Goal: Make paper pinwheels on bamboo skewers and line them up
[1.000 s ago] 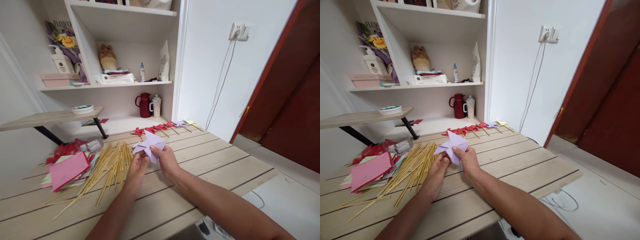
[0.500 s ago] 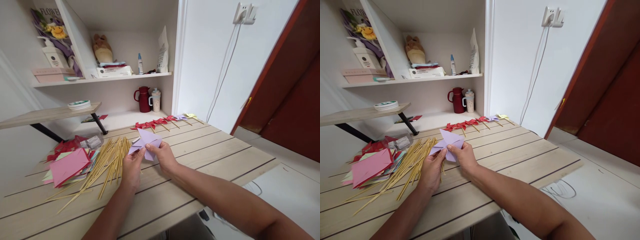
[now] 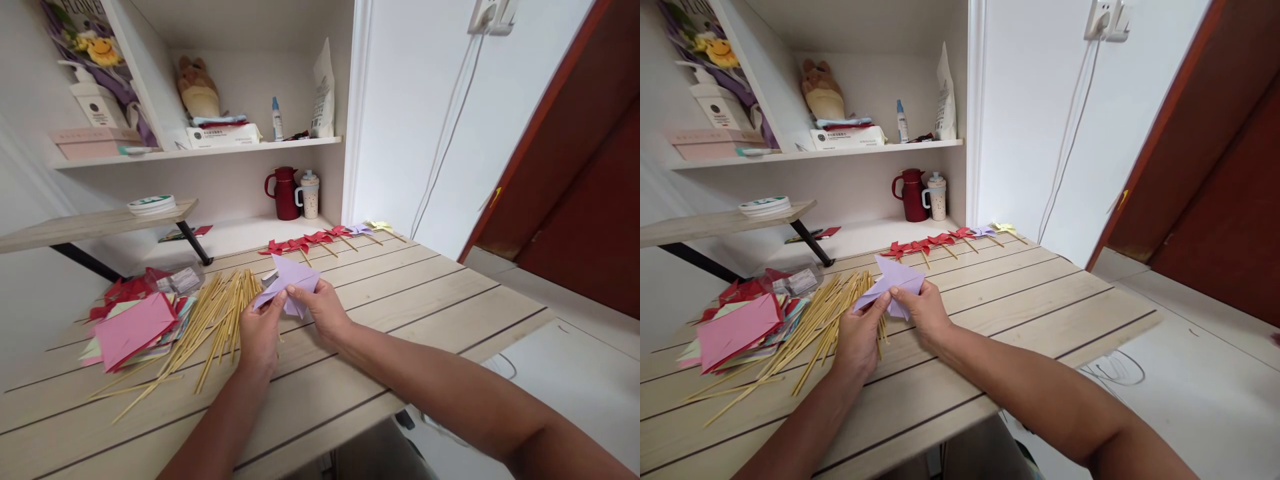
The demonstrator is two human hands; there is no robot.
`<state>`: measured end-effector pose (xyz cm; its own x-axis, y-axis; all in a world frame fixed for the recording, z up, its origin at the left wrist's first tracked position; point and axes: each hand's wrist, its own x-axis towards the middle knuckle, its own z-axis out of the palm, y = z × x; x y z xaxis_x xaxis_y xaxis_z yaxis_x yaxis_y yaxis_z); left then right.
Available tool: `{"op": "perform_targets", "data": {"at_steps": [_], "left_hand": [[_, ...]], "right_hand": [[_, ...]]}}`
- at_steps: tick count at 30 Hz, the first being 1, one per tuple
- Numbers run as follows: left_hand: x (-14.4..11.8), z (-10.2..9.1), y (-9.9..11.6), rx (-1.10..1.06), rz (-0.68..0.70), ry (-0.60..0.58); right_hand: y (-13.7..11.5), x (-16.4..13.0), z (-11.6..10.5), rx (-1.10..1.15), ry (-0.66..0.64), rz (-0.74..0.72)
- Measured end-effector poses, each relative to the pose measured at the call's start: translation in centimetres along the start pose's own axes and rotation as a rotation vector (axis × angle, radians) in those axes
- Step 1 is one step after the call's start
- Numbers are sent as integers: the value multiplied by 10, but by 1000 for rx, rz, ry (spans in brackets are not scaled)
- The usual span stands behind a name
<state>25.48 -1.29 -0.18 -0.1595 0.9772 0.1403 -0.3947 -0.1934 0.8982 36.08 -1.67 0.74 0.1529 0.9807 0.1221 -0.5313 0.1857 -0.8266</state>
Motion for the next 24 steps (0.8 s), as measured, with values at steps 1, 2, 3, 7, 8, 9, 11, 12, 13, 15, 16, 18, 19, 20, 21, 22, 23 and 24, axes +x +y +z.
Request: {"op": "perform_targets", "data": {"at_steps": [1, 2, 3, 7, 8, 9, 11, 12, 13, 15, 16, 18, 19, 20, 21, 22, 23, 24], "left_hand": [[0, 0, 0, -1, -11, 4], [1, -1, 0, -5, -27, 4], [2, -2, 1, -10, -47, 1], [11, -9, 9, -48, -118, 29], [14, -12, 12, -63, -130, 49], [17, -15, 15, -84, -143, 68], [24, -21, 21, -141, -161, 90], [26, -24, 24, -173, -166, 88], [28, -26, 26, -202, -166, 80], [30, -29, 31, -246, -154, 54], [30, -30, 32, -260, -145, 34], [28, -31, 34, -269, -133, -21], [27, -31, 34, -265, -132, -52], [26, -30, 34, -258, -135, -83], [24, -30, 34, -250, -139, -109], [23, -30, 34, -243, -145, -128], [22, -29, 34, -236, -150, -138], [21, -29, 34, -229, -159, -144]], "right_hand": [[1, 0, 0, 8, 1, 14], [1, 1, 0, 17, -3, 33], [2, 1, 0, 30, -13, 56], [4, 5, -5, 59, -61, 123], [3, 6, -7, 41, -61, 123], [1, 7, -10, 9, -56, 115], [-2, 8, -15, -83, -78, 74], [-4, 8, -17, -146, -101, 38], [-5, 9, -19, -216, -135, -28], [-7, 8, -21, -369, -223, -170], [-8, 7, -21, -447, -269, -238], [-8, 4, -20, -592, -348, -347], [-8, 2, -19, -647, -373, -389], [-8, 1, -18, -687, -387, -426], [-8, -1, -17, -714, -394, -457], [-9, -1, -17, -727, -393, -486], [-9, -2, -17, -729, -386, -511], [-10, -2, -17, -727, -373, -533]]}}
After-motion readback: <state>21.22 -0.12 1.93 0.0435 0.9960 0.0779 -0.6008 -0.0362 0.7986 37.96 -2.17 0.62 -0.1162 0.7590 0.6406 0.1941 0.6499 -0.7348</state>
